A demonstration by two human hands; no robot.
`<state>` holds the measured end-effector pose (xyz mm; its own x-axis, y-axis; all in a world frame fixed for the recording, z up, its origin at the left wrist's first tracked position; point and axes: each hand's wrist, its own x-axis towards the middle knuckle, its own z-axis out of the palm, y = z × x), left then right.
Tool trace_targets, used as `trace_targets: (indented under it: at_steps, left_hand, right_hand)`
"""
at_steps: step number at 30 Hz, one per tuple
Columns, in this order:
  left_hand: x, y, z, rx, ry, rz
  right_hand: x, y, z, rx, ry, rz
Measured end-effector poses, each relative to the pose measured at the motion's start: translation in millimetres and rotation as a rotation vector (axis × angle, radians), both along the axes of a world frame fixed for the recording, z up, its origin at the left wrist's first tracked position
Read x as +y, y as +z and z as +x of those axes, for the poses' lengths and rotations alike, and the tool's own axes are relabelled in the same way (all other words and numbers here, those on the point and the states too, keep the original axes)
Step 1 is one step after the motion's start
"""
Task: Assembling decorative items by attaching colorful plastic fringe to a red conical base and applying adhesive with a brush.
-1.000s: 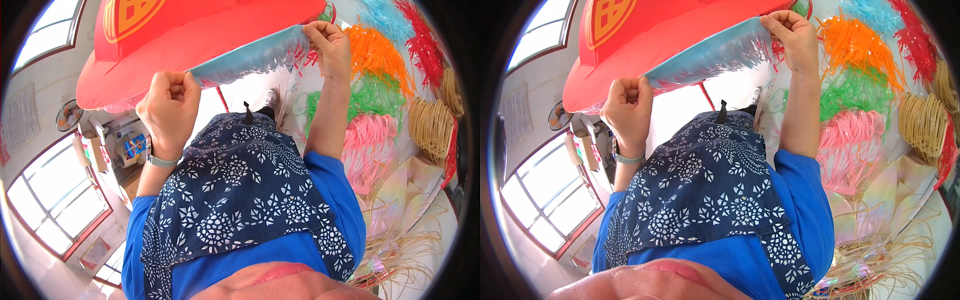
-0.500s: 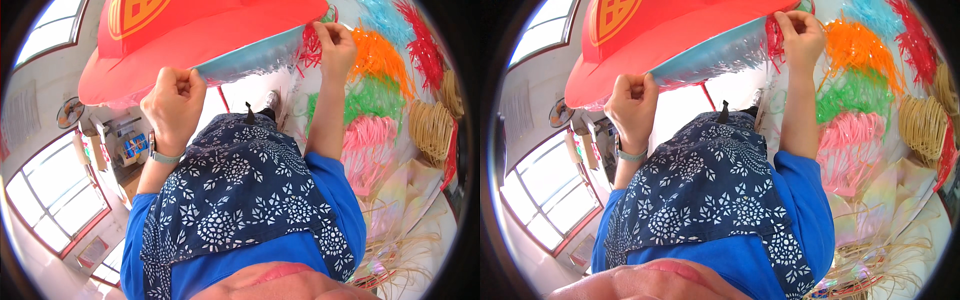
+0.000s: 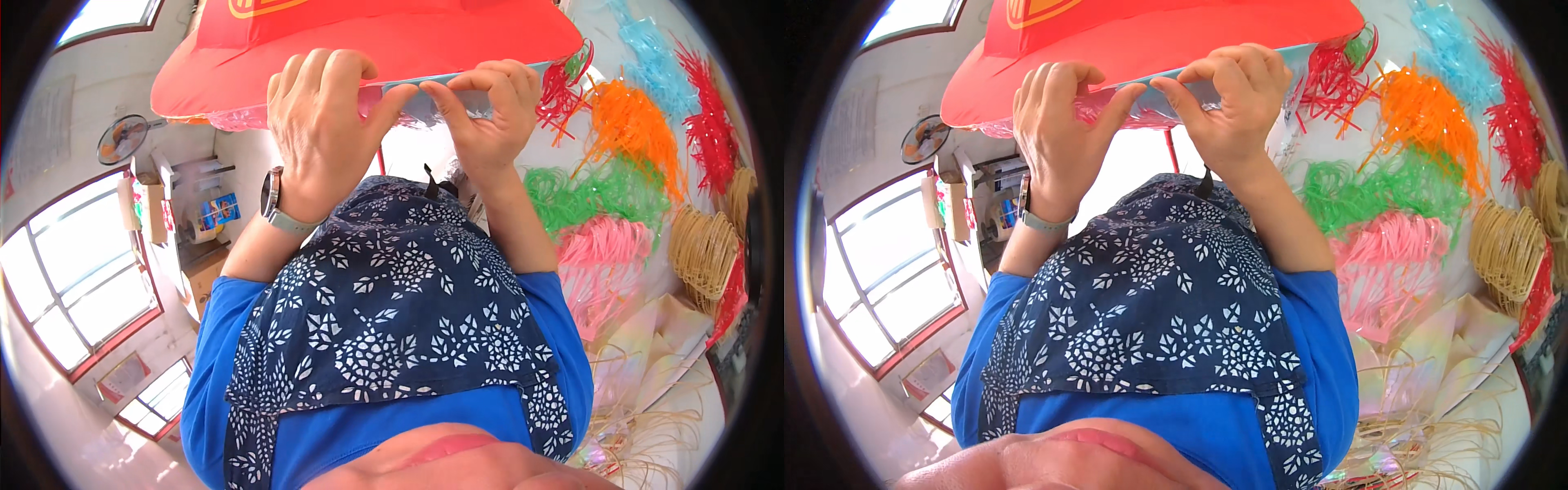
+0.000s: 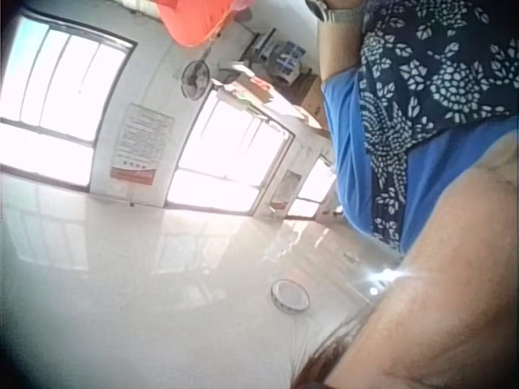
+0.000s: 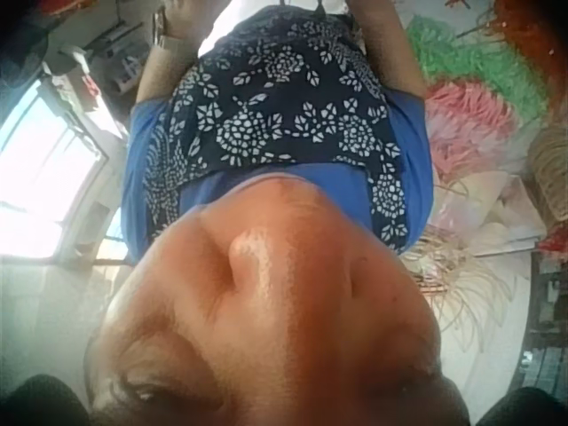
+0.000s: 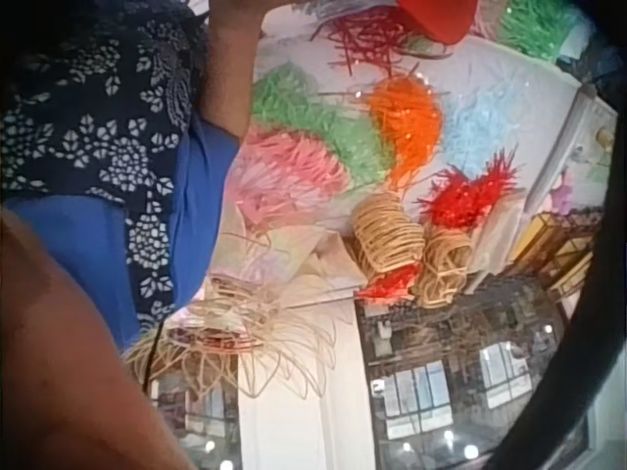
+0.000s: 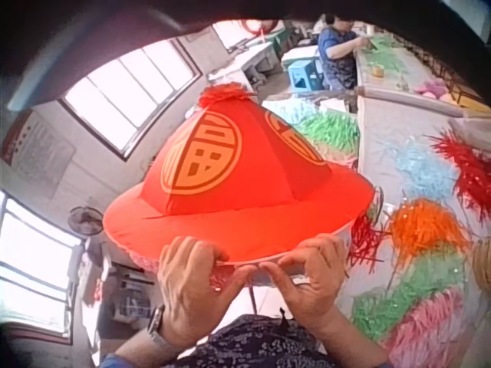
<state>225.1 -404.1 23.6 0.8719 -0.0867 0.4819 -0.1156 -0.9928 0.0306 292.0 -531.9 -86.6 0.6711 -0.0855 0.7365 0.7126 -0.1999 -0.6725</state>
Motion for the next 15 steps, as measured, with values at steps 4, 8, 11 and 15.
trace_targets:
  at_steps: [4,8,11,15]
  left_hand:
    - [5,-9,4,0.006,0.006,-0.029]
    - [3,-7,5,0.052,0.008,-0.063]
    - [3,-7,6,0.05,0.005,-0.068]
    - [2,-6,6,0.067,0.019,-0.088]
  right_hand:
    - [-6,-5,5,0.067,-0.001,-0.02]
    - [-18,-20,13,0.209,0.042,0.058]
    - [-30,-25,20,0.29,0.037,0.107]
    - [-45,-42,30,0.426,0.095,0.203]
